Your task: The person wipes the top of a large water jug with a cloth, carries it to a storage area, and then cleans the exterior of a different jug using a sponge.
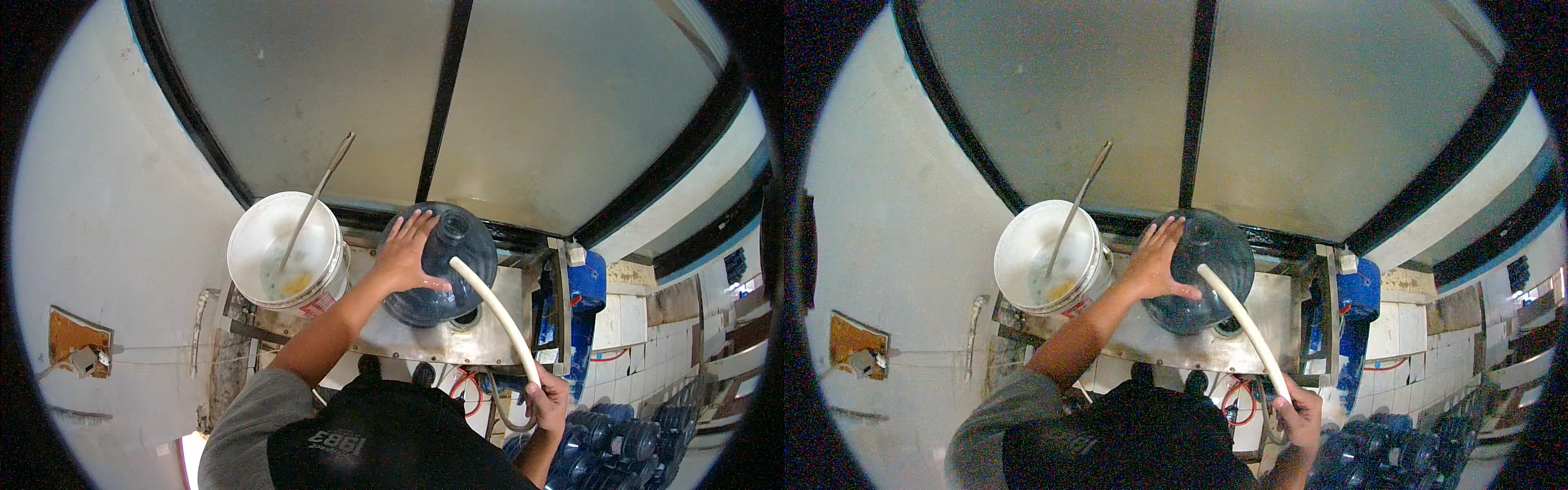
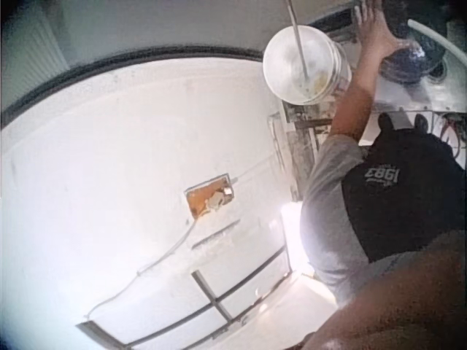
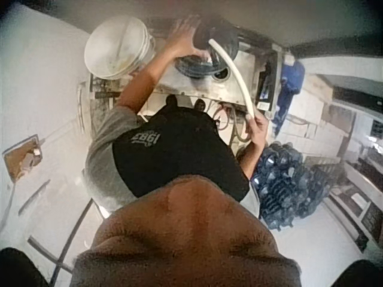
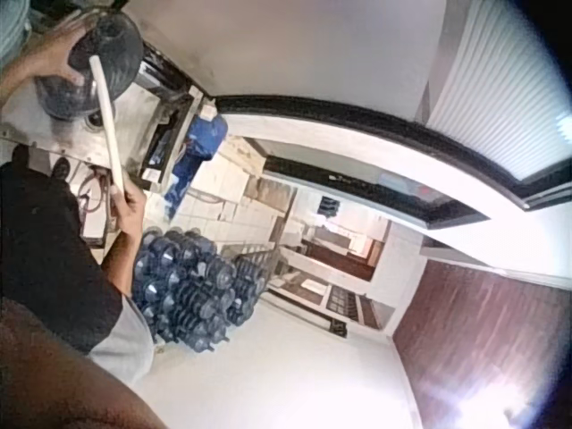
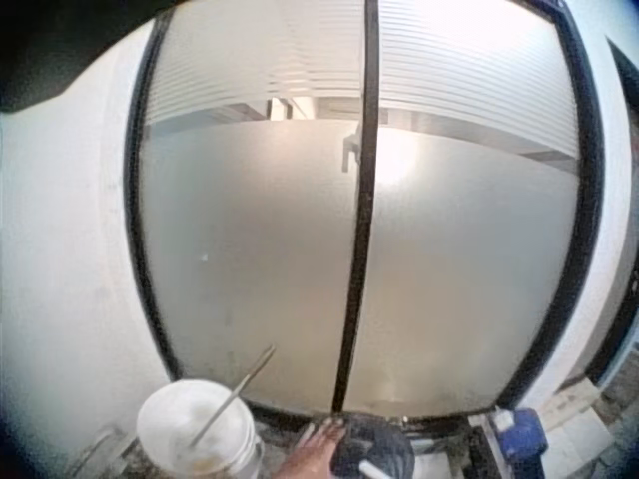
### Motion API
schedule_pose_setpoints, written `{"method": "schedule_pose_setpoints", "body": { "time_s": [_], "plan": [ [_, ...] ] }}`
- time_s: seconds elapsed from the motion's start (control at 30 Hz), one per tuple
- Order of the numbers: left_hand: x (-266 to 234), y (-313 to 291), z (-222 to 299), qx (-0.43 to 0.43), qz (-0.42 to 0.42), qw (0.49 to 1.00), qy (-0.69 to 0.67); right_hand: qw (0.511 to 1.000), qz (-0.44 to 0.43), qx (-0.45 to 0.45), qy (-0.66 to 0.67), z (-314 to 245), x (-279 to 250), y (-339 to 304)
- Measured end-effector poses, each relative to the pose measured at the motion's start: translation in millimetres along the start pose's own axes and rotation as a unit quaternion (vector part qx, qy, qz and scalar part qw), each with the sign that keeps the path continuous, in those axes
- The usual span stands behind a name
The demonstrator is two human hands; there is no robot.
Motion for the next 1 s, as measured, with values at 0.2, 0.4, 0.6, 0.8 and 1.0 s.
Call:
{"method": "schedule_pose_setpoints", "body": {
  "time_s": [0.2,0.4,0.6,0.8,1.0],
  "plan": [
    [-5.3,14.8,8.9,-0.049,0.133,0.979,-0.147,0.999,0.017,-0.032,0.036,11.7,-7.6,4.9],
    [-6.7,46.6,28.4,-0.117,0.409,0.859,-0.285,0.996,0.035,-0.07,0.051,-16.9,-2.1,29.3],
    [-17.8,92.0,-3.4,0.018,0.063,0.895,-0.441,0.993,0.016,-0.097,0.067,-7.0,-9.7,41.2],
    [-7.3,40.7,-23.7,-0.087,0.21,0.973,-0.032,0.99,0.007,-0.136,0.043,-17.4,9.0,50.1],
    [-15.4,-16.6,-38.1,-0.164,0.249,0.951,0.075,0.996,-0.056,-0.06,0.028,-10.1,28.0,51.8]
  ]
}}
Point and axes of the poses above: each hand's wrist, its own y-axis towards the middle knuckle, its own x-axis out of the palm, z = x × y, the point moved 8 cm from there along y, towards the middle knuckle, and after that the axes turned 13 degrees about -y, right-handed, at the moved point
